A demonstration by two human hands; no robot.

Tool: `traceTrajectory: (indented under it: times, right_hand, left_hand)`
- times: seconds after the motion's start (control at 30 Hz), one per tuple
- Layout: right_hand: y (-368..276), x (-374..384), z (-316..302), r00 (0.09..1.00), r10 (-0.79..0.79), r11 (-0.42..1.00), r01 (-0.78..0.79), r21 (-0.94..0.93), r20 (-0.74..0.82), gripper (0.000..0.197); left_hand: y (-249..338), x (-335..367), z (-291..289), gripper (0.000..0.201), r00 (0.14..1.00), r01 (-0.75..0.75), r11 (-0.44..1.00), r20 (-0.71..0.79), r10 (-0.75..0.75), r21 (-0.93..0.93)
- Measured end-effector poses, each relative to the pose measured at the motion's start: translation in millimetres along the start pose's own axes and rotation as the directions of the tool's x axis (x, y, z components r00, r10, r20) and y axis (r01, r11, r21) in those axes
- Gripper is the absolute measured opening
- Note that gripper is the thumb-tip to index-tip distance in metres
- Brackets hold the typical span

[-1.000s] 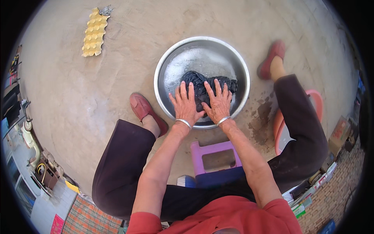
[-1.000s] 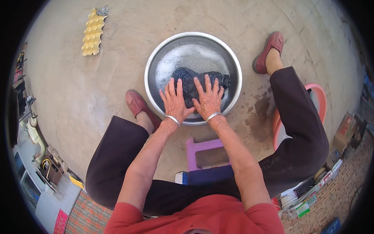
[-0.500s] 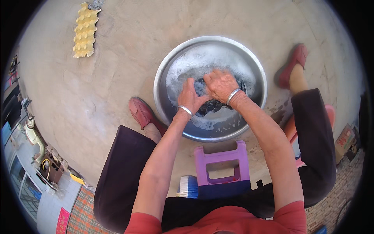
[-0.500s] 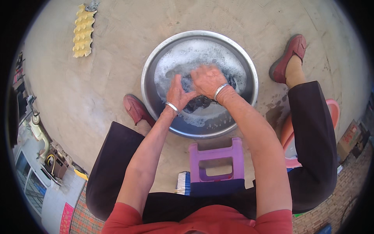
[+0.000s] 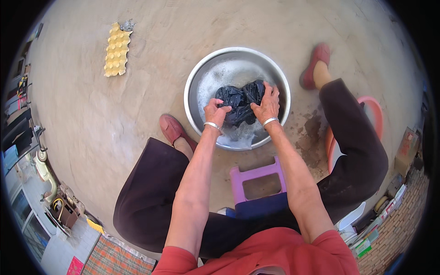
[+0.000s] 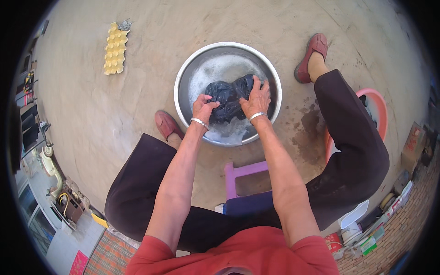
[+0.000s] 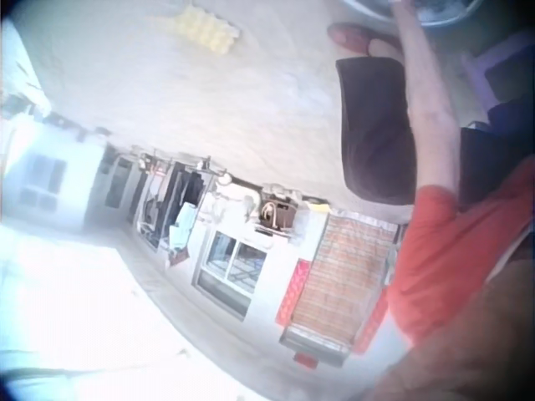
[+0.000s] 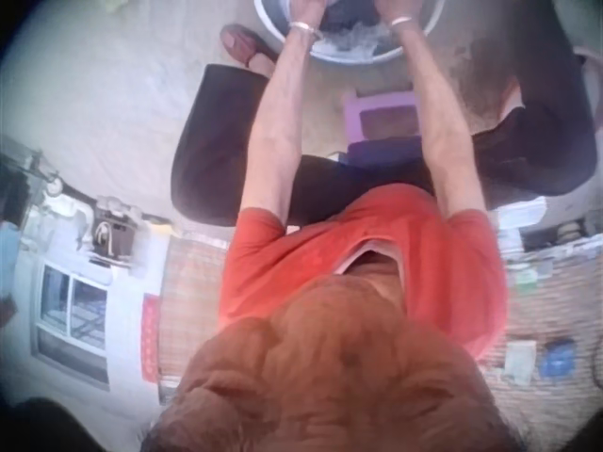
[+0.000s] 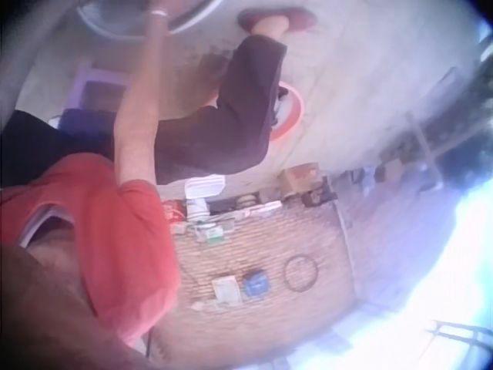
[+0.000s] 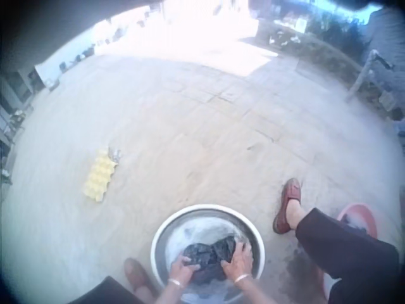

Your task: The person washes a piece of dark clothing by hand in a metal basin with soapy water, scrubbing and wringing the fabric.

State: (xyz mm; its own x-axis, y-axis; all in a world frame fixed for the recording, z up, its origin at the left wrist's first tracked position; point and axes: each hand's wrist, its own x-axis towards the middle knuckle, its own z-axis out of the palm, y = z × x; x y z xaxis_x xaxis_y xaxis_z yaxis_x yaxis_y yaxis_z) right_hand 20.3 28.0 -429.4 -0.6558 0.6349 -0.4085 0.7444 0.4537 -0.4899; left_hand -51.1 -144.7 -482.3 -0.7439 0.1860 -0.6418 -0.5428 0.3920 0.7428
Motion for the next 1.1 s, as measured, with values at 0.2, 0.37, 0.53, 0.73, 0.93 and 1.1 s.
traceTrajectory:
  times: [0.2, 0.37, 0.53, 0.73, 0.93, 1.1]
  right_hand:
    - [4.8, -52.2, -6.5, 0.962, -0.039, 0.975, 0.095, 0.199, -0.269, 0.051]
    - [12.3, -71.4, 25.4, 0.880, 0.400, 0.586, -0.461, 0.666, 0.257, 0.067]
    - [25.0, -48.8, 22.1, 0.735, 0.273, -0.087, -0.623, 0.777, 0.620, 0.028]
    - [-5.2, -44.1, -57.9, 0.918, 0.281, 0.517, -0.390, 0.762, 0.280, 0.024]
    - [-12.1, -33.9, -94.9, 0.989, 0.033, 0.836, 0.052, 0.546, -0.145, 0.041]
    - [20.0, -34.2, -85.7, 0.969, 0.017, 0.906, 0.089, 0.413, -0.245, 0.022]
  left_hand:
    - [28.3, -39.0, -13.7, 0.018, 0.982, 0.185, 0.927, 0.085, -0.167, -0.325]
    - [64.0, -65.9, -1.8, 0.015, 0.979, 0.203, 0.888, 0.121, -0.167, -0.413]
    - [122.0, -103.3, -11.8, 0.011, 0.984, 0.122, 0.901, 0.167, -0.057, -0.415]
    - [174.9, -132.5, -51.7, 0.008, 0.992, -0.003, 0.971, 0.124, 0.033, -0.240]
    - [205.4, -151.6, -65.1, 0.011, 0.986, -0.096, 0.958, 0.106, 0.129, -0.269]
    - [197.7, -163.7, -78.5, 0.023, 0.981, -0.175, 0.960, 0.040, 0.189, -0.220]
